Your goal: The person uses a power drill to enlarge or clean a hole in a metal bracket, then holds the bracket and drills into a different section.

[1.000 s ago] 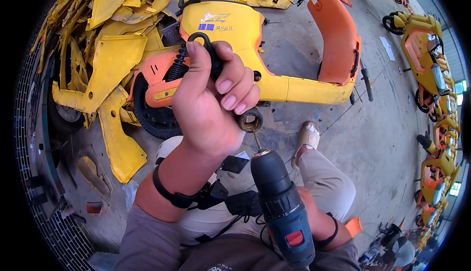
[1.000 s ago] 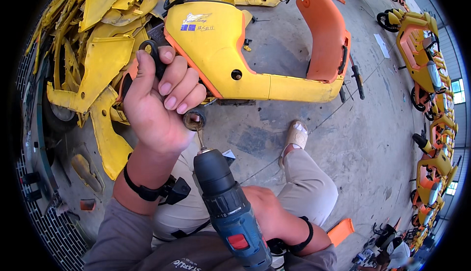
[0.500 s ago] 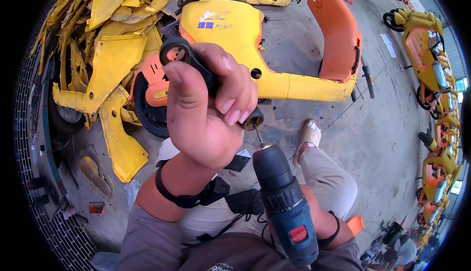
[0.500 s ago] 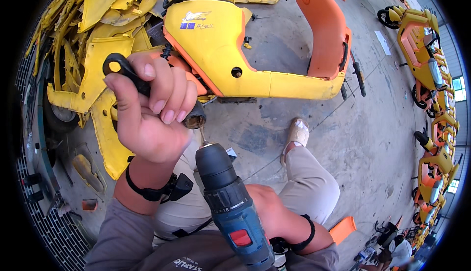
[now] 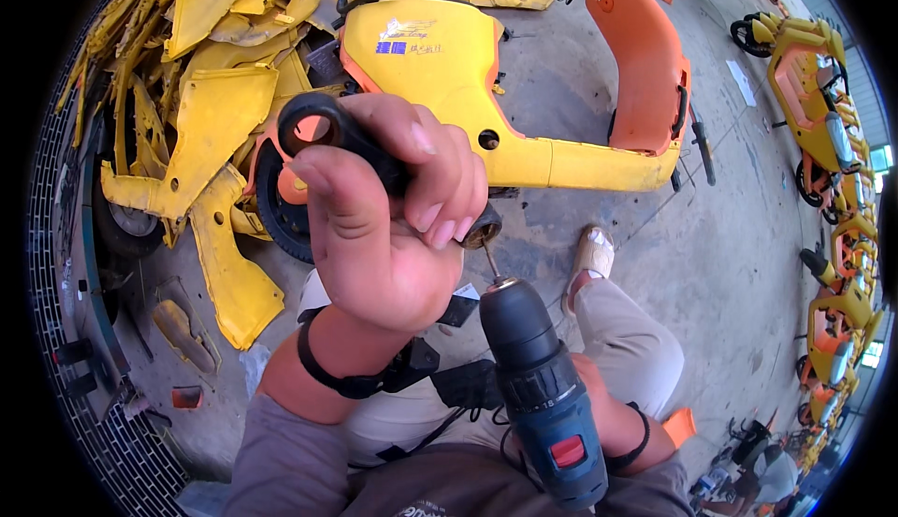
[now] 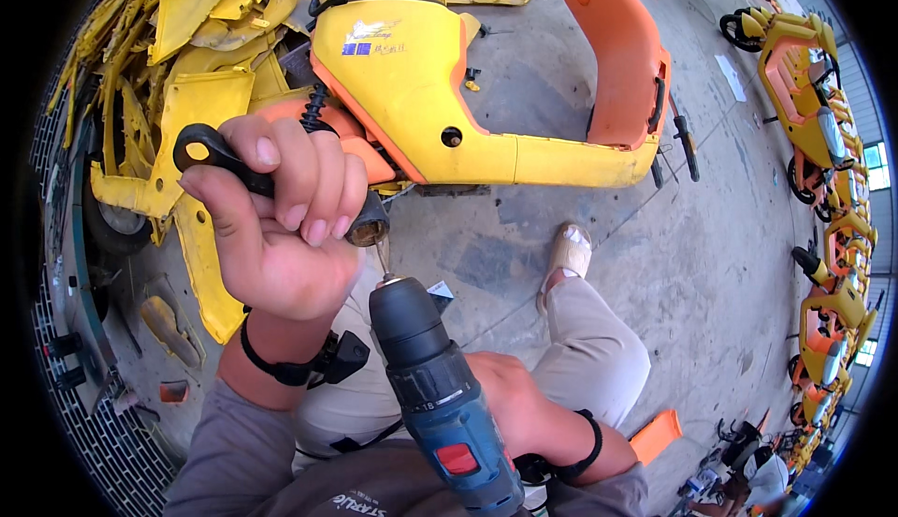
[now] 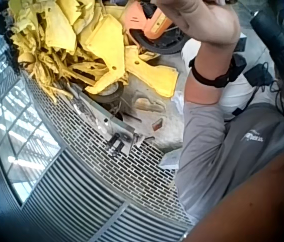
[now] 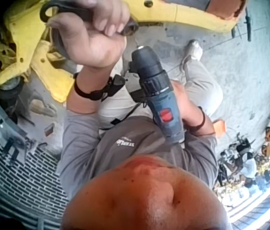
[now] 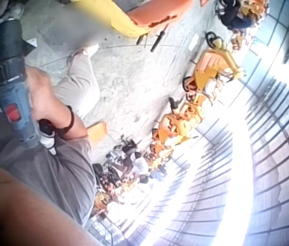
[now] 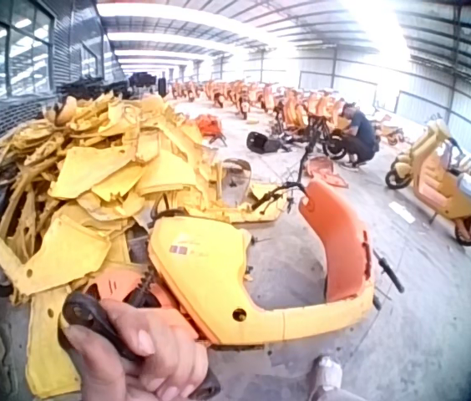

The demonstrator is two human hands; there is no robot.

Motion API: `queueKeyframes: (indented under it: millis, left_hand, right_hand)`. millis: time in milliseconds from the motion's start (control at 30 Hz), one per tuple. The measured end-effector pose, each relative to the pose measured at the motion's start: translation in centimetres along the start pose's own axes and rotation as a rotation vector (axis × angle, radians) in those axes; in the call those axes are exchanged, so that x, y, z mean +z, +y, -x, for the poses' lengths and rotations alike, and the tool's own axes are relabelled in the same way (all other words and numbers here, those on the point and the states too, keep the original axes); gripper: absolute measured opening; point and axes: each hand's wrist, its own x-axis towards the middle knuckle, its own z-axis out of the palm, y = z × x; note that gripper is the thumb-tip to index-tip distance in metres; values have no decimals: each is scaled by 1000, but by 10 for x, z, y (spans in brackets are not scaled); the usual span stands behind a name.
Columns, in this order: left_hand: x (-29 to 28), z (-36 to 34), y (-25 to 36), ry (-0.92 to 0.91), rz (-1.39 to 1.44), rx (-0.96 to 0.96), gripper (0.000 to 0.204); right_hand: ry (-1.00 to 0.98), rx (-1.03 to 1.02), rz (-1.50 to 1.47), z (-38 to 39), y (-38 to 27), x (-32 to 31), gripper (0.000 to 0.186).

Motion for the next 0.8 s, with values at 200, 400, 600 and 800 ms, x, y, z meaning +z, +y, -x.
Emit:
queueKeyframes:
  millis: [200,400,600,800]
  left_hand:
    - [2,0,1,63,54,7,51]
    - [3,1,0,78,59,2,51]
    - [4,0,1,74,71,2,53]
    - [1,0,3,-39,-37,-10,44]
  right_hand:
    - [13,-27,14,0,2,3,49]
    - [19,265,-324,8,6,6,49]
    - [39,9,4,3,2,3,49]
    - [35,-19,15,0,1,3,46]
